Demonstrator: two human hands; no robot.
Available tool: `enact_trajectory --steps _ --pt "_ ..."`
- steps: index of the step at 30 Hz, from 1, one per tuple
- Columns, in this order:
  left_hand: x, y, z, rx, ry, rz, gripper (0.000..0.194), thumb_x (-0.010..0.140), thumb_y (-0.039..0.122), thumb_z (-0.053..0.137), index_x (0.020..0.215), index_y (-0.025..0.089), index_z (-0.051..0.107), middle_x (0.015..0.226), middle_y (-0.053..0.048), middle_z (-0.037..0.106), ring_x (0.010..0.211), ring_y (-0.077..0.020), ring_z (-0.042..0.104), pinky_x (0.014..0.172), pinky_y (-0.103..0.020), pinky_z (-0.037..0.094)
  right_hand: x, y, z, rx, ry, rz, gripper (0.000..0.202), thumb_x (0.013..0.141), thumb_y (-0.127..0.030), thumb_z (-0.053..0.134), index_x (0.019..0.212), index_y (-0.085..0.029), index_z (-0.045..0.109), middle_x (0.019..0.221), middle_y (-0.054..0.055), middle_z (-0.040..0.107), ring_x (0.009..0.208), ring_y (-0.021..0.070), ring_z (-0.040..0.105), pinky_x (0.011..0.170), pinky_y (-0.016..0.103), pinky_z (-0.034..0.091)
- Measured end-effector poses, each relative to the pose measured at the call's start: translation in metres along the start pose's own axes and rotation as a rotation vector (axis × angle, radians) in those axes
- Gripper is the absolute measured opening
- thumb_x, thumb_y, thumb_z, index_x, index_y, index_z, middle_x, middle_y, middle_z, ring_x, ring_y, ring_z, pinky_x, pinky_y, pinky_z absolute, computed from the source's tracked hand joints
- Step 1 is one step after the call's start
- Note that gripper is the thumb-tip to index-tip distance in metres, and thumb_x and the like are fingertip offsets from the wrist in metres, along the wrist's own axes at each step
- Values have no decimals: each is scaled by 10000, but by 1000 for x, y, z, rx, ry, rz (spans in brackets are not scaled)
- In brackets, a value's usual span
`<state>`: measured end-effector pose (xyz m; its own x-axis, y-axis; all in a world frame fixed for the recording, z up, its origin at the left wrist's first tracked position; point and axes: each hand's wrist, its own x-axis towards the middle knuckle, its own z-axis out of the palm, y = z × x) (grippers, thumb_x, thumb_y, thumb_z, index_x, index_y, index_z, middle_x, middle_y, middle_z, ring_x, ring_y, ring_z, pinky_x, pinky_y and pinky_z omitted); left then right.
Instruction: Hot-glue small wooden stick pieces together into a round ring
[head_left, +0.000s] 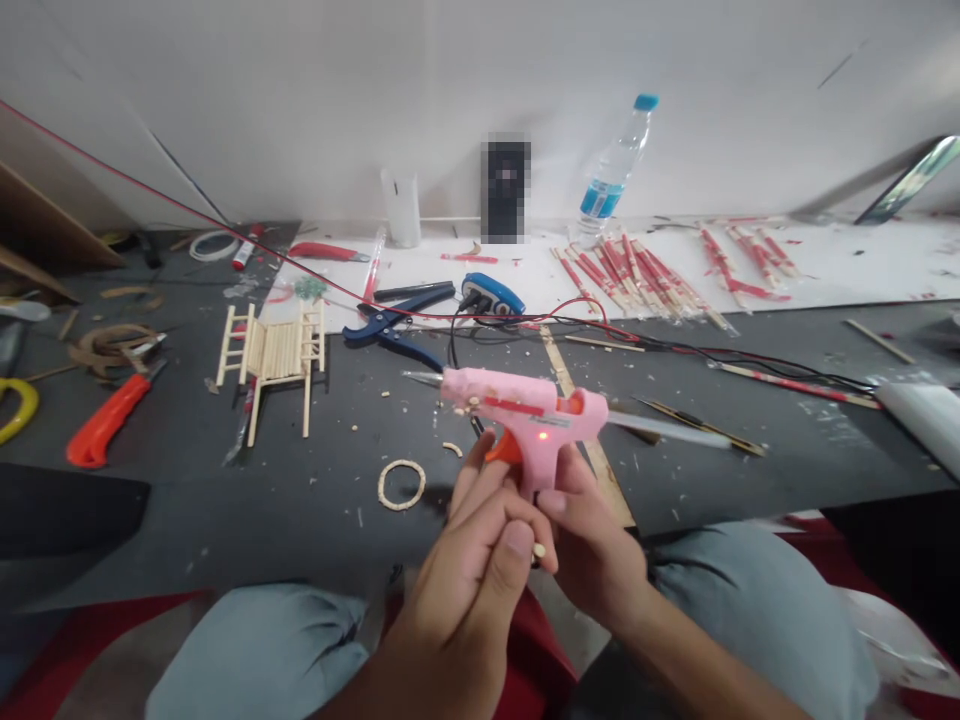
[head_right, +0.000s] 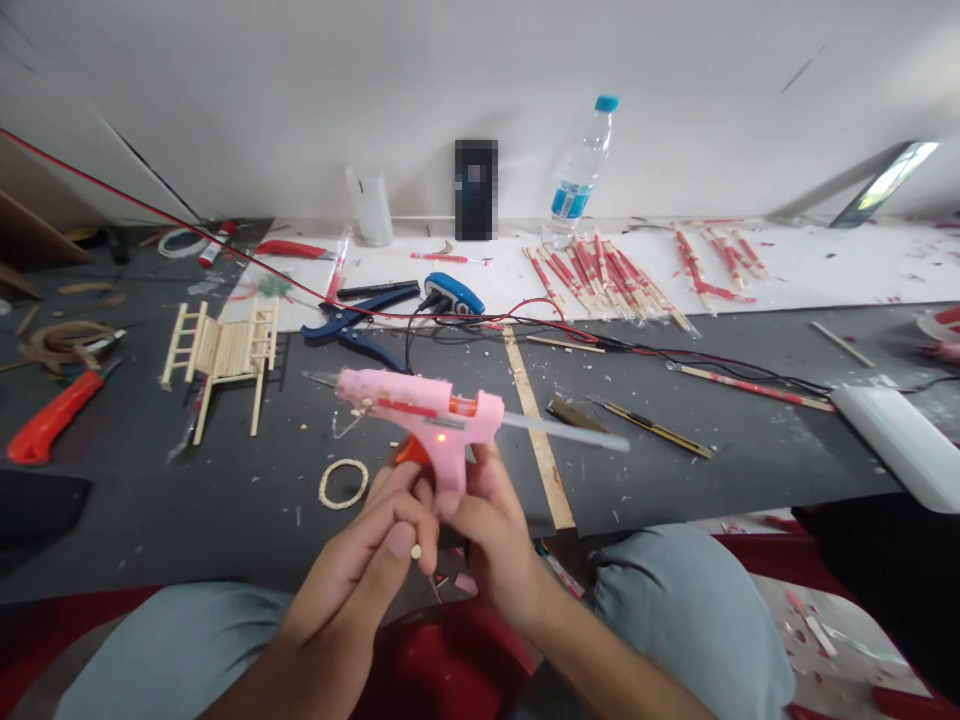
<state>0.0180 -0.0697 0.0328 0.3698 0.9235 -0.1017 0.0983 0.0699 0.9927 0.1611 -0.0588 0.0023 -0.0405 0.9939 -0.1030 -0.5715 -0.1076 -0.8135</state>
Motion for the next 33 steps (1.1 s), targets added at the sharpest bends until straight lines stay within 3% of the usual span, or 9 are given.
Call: enact_trajectory --steps 3,5,7,13,18,24,27,30,33 --pt "-5 5 -7 -7 -81 2 415 1106 512 412 837 283 630 1421 -60 654 1605 -264 289 1248 -451 268 1 -11 4 78 -25 -16 317 839 -473 813 1016 -234 704 684 -33 623 571 133 512 523 240 439" --pt "-7 7 -12 -26 -113 -10 408 1112 504 409 857 276 632 1615 -29 538 1660 -241 187 1261 -437 261 2 -16 4 65 -25 -54 333 836 -512 827 930 -221 695 646 -24 621 562 143 512 526 258 444" --pt "-8 7 -15 -48 -131 3 400 1120 488 402 870 268 623 1677 -26 472 1662 -231 194 1260 -413 272 3 -19 2 42 -12 -89 338 836 -532 820 888 -223 694 600 -27 601 572 159 528 571 289 485" --pt "-6 7 -19 18 -100 135 411 1133 457 366 866 248 598 1512 -109 577 1549 -245 385 1198 -382 368 0 -20 -7 -55 -3 -139 392 740 -550 884 681 -205 707 595 7 602 559 169 547 519 298 462" --pt "-12 10 -18 123 -169 93 418 1112 505 386 903 256 648 1388 -130 595 1499 -283 398 1162 -396 423 -11 -7 -7 -85 9 -147 312 793 -550 887 828 -253 799 637 1 665 545 154 545 533 278 486" --pt "-14 9 -16 240 -235 86 420 1111 520 346 950 274 646 987 -87 624 1142 -278 581 1111 -413 464 -21 5 -8 -77 -74 -77 313 846 -567 842 958 -275 828 611 5 683 501 173 567 492 297 506" --pt "-17 11 -18 301 -209 128 426 1116 482 335 956 269 667 1141 -118 615 1198 -287 555 1122 -438 454 -21 4 -14 -68 -66 -72 332 836 -566 843 1036 -301 824 815 40 776 659 224 668 611 360 578" --pt "-21 12 -23 270 -153 149 401 1119 449 354 965 257 671 1412 -136 525 1307 -274 539 1035 -375 492 -21 0 -24 -64 -87 -58 349 814 -575 840 972 -265 815 785 52 738 665 227 636 611 369 555" --pt "-17 10 -32 145 -67 146 386 1125 448 387 931 247 653 1200 -103 659 1126 -234 631 931 -319 480 -21 -3 -30 -59 -117 -36 373 779 -571 849 882 -220 774 709 50 661 622 202 557 559 340 472"
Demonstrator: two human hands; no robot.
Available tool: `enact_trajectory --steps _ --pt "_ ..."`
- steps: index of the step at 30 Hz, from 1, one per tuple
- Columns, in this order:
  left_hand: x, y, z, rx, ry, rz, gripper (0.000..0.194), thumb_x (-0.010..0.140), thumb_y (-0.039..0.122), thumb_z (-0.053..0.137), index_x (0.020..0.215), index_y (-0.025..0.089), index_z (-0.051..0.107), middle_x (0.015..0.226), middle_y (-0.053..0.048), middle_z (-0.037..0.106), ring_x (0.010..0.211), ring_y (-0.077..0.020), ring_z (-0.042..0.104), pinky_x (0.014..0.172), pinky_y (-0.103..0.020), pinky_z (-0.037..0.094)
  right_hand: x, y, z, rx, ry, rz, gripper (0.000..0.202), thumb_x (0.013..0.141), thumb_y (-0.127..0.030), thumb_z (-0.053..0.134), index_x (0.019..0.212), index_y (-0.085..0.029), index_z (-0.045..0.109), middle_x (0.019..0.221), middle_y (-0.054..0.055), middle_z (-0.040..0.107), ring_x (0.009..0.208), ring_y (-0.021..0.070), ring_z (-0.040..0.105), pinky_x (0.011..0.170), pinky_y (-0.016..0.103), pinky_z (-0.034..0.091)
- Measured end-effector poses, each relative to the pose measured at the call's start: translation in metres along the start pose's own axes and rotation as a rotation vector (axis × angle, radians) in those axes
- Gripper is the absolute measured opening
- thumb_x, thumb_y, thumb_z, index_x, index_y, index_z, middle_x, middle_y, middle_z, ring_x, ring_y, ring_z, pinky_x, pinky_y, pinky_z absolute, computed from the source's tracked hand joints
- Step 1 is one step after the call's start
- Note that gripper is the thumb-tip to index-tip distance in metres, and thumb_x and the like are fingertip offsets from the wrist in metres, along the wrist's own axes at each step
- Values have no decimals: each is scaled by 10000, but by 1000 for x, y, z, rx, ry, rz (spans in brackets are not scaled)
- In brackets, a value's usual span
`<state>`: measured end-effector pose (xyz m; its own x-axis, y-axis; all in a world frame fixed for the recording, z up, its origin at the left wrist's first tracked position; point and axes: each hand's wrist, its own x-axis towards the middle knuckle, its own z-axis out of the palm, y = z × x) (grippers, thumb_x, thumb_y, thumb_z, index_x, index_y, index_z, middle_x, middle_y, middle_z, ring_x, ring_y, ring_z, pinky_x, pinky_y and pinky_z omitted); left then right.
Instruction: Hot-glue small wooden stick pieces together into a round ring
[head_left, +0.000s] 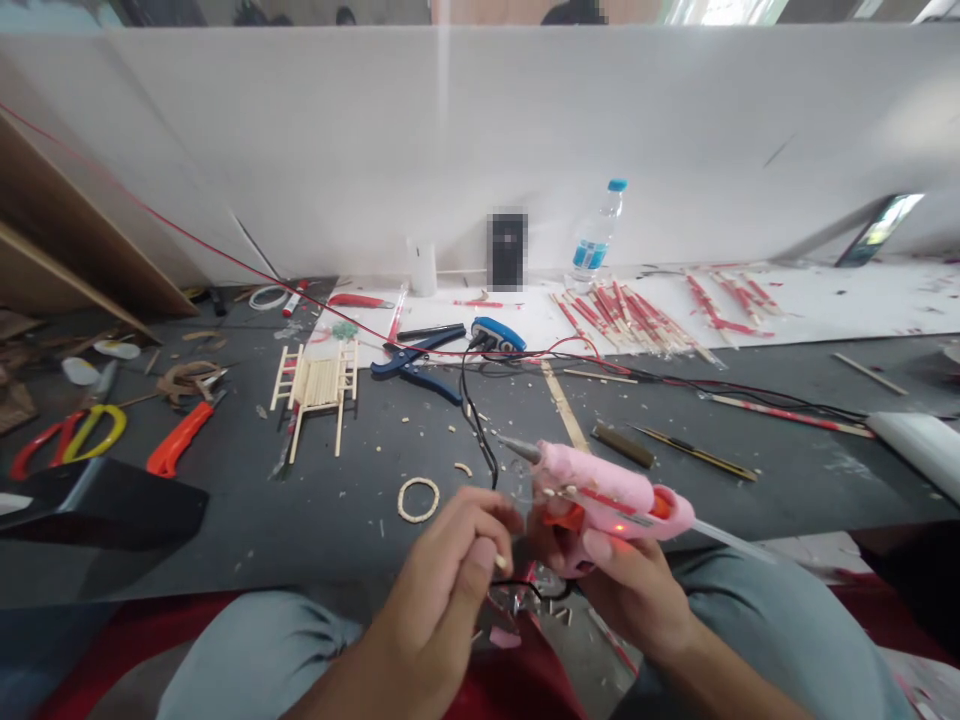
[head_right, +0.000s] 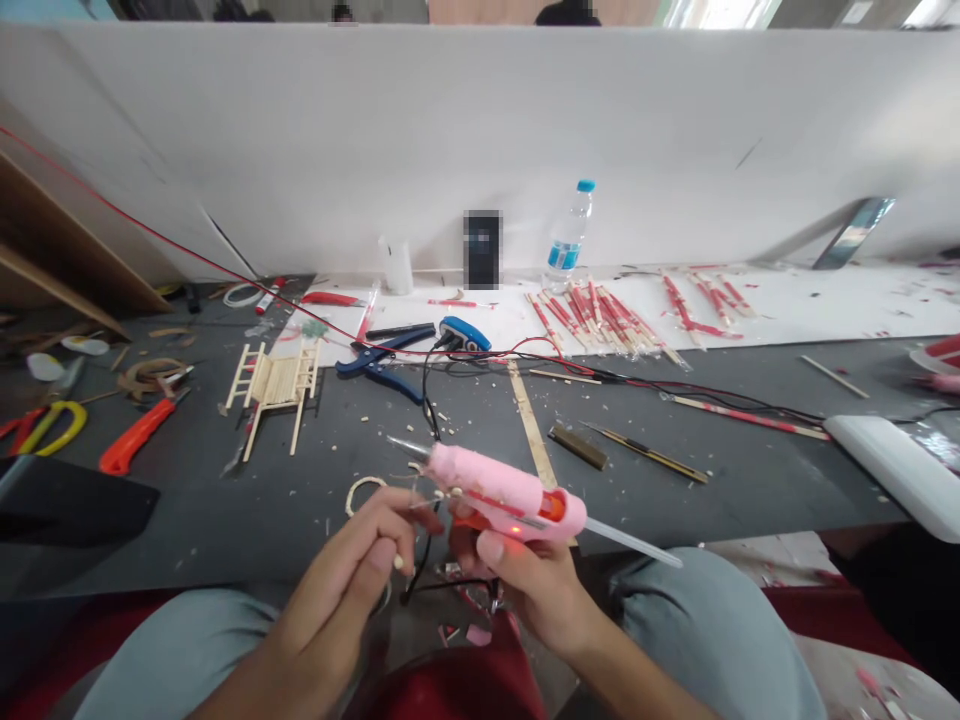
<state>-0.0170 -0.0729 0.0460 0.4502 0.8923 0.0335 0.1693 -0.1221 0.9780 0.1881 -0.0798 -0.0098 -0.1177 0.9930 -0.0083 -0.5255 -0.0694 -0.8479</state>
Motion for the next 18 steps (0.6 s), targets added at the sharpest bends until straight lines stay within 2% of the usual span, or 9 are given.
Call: enact_trajectory --steps 2,5,9,11,14,18 --pt "8 -4 -7 -147 89 -42 380 1110 469 465 877 228 646 926 -53 696 905 -206 660 869 -312 459 0 -3 1 11 -3 2 381 759 -561 860 874 -214 749 687 35 621 599 177 504 548 321 419" --pt "24 -7 -18 -347 249 -38 465 1023 572 607 733 211 566 674 16 575 675 -181 638 716 -308 455 3 -12 11 30 1 -9 371 765 -542 856 845 -207 717 671 17 576 566 145 420 528 296 345" --pt "46 -3 -40 -467 409 50 545 980 636 630 665 223 465 545 87 408 490 -128 536 564 -278 429 19 -37 29 26 -35 -73 310 798 -478 847 793 -200 711 656 11 565 546 130 404 526 289 309" --pt "55 4 -53 -516 462 98 479 1032 573 604 742 197 545 584 87 456 501 -107 509 548 -261 454 32 -53 38 18 -62 -118 293 785 -455 864 779 -195 729 637 8 568 523 124 414 518 287 306" --pt "64 18 -68 -564 477 132 361 1050 506 621 980 155 671 776 27 640 583 -104 575 576 -264 529 50 -72 48 6 -83 -158 239 801 -393 870 791 -185 753 656 15 600 527 122 433 530 295 326" --pt "74 38 -79 -577 440 116 306 1035 429 670 1164 152 688 1036 -51 724 808 -164 700 720 -336 619 68 -84 53 10 -99 -182 226 807 -374 872 842 -169 783 780 40 653 532 109 456 542 302 351"
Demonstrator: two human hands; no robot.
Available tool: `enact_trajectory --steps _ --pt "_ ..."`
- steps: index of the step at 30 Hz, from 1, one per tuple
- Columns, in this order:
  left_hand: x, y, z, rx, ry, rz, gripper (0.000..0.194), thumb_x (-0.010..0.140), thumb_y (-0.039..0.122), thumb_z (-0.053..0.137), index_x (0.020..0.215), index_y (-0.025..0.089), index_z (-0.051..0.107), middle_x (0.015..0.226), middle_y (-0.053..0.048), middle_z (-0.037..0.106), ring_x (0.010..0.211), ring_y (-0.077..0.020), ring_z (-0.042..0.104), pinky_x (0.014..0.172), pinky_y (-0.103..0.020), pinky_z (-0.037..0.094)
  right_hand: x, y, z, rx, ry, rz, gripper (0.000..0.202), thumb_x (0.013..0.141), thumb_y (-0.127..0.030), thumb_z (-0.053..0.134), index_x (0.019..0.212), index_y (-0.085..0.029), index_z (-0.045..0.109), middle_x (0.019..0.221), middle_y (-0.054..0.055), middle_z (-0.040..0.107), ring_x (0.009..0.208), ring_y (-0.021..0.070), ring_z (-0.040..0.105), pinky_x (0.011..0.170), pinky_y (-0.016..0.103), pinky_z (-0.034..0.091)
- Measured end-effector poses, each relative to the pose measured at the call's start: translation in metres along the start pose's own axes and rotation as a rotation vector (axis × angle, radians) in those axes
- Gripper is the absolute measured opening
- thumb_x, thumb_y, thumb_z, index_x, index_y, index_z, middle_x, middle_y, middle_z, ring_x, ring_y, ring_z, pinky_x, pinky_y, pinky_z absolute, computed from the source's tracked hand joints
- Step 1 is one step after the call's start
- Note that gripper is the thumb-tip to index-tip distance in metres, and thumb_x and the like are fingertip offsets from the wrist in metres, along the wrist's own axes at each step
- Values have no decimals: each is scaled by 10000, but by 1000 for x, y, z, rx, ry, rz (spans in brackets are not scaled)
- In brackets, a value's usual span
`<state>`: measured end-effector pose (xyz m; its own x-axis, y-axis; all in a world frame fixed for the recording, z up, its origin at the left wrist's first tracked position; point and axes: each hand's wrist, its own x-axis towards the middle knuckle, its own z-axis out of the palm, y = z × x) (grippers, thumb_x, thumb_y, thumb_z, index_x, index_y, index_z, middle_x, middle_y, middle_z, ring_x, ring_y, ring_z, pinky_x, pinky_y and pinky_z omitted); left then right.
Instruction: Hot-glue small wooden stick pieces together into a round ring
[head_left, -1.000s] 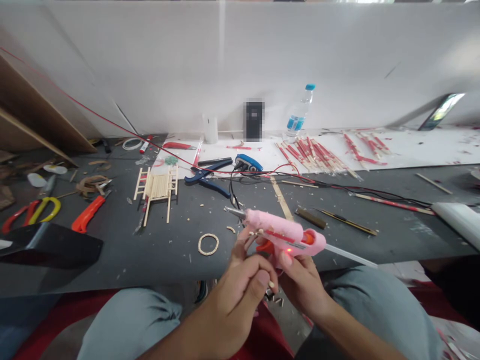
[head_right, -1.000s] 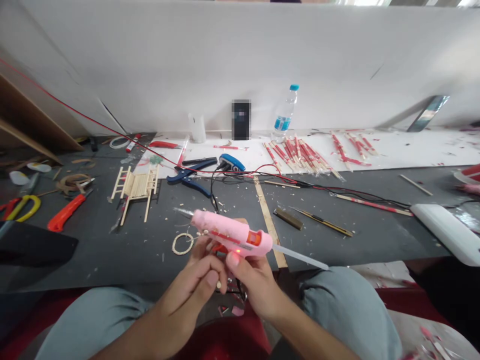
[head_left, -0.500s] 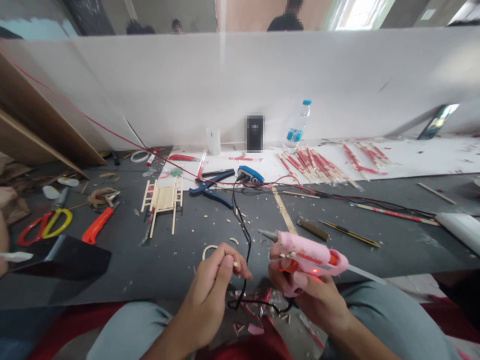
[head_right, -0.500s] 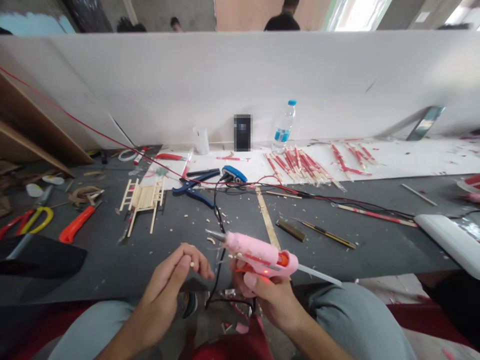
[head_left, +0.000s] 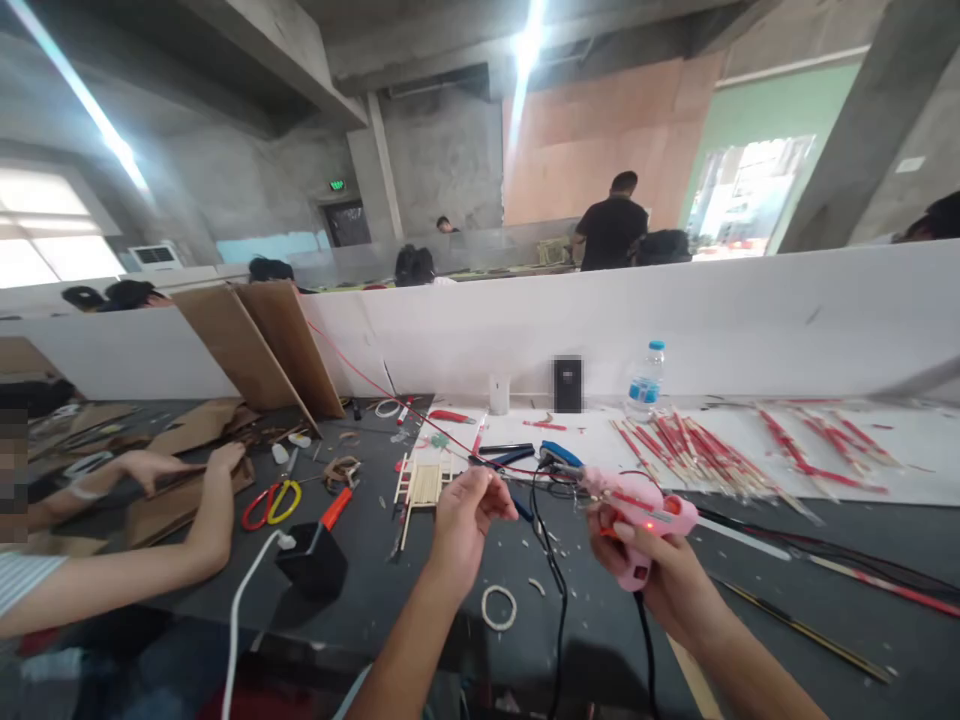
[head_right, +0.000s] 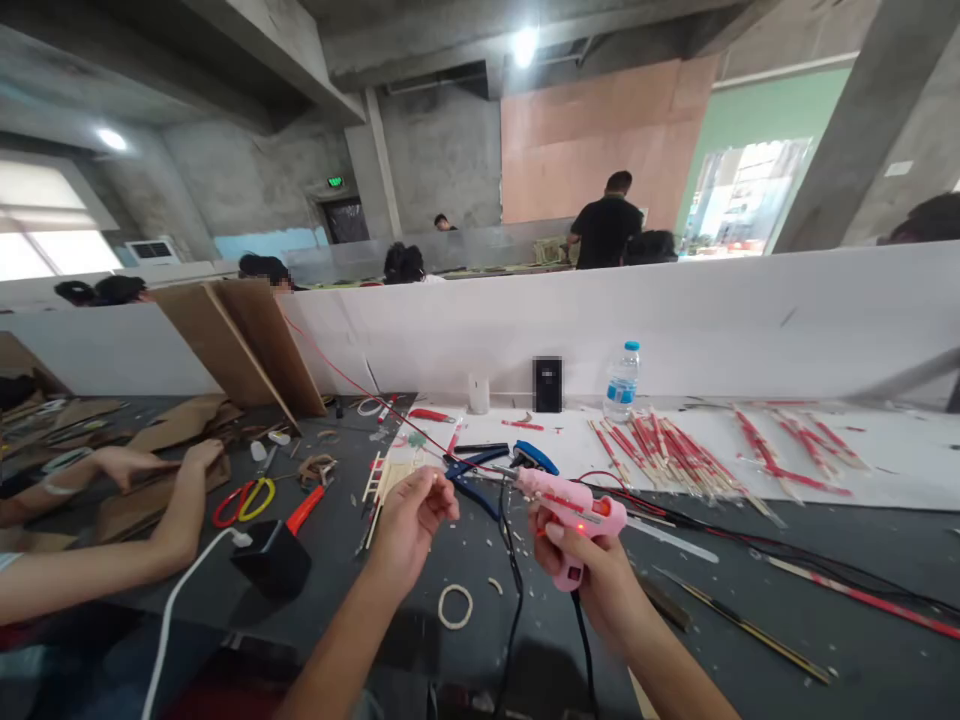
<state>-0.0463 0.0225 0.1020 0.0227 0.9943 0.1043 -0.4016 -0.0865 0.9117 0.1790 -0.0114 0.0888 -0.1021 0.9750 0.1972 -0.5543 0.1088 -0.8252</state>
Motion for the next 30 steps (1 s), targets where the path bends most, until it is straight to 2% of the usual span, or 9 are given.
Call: enact_trajectory --steps 5,11,14,17,19,21,23,26,30 --pt "18 9 6 19 -25 -50 323 1017 369 704 1263 162 676 1219 -92 715 999 -221 723 851 -416 639 10 1 -2 35 30 -27 239 781 -385 878 815 -180 760 843 44 661 517 100 471 526 300 376" --pt "29 -12 7 20 -35 -143 331 1015 358 707 1281 164 671 1244 -96 711 1022 -229 723 866 -427 640 -10 3 -2 54 128 -46 233 803 -398 869 854 -191 774 862 36 650 581 99 463 589 292 371" --pt "25 -23 9 15 -30 -170 265 1018 340 707 1206 153 691 1152 -75 730 947 -202 729 817 -391 644 -20 8 -7 38 155 6 278 800 -414 885 826 -162 772 777 32 622 587 96 443 588 275 333" --pt "16 -31 11 -5 -5 -175 173 979 297 764 1004 132 719 939 -26 750 797 -156 731 709 -308 631 -20 12 -17 11 149 84 362 784 -490 889 825 -152 767 741 33 619 558 90 411 550 267 285" --pt "8 -33 13 -34 32 -160 265 816 296 930 892 125 743 808 -19 769 717 -135 746 633 -215 585 -17 11 -21 -20 101 133 412 786 -556 867 836 -162 757 662 9 573 537 93 386 540 270 268" --pt "-1 -33 15 -55 69 -141 368 705 379 1003 889 143 787 761 -30 793 679 -127 764 610 -166 566 -16 8 -23 -53 54 184 454 796 -611 841 844 -172 736 576 -26 493 521 91 340 542 273 234" --pt "-10 -29 17 -60 91 -120 329 725 421 985 834 165 810 718 -24 795 629 -110 759 607 -144 571 -18 6 -23 -83 42 232 498 797 -661 823 837 -177 710 541 -48 436 515 85 296 547 281 210" --pt "-18 -23 23 -69 97 -91 236 756 398 968 795 209 833 680 7 783 613 -92 756 610 -115 578 -28 8 -30 -180 40 241 503 813 -679 798 809 -188 688 562 -43 424 530 94 287 549 290 236" --pt "-21 -22 33 -57 37 -1 87 824 305 924 828 253 855 727 15 812 646 -95 787 651 -104 610 -45 15 -55 -331 -22 167 401 869 -628 754 882 -228 732 648 13 522 555 146 406 533 299 341"
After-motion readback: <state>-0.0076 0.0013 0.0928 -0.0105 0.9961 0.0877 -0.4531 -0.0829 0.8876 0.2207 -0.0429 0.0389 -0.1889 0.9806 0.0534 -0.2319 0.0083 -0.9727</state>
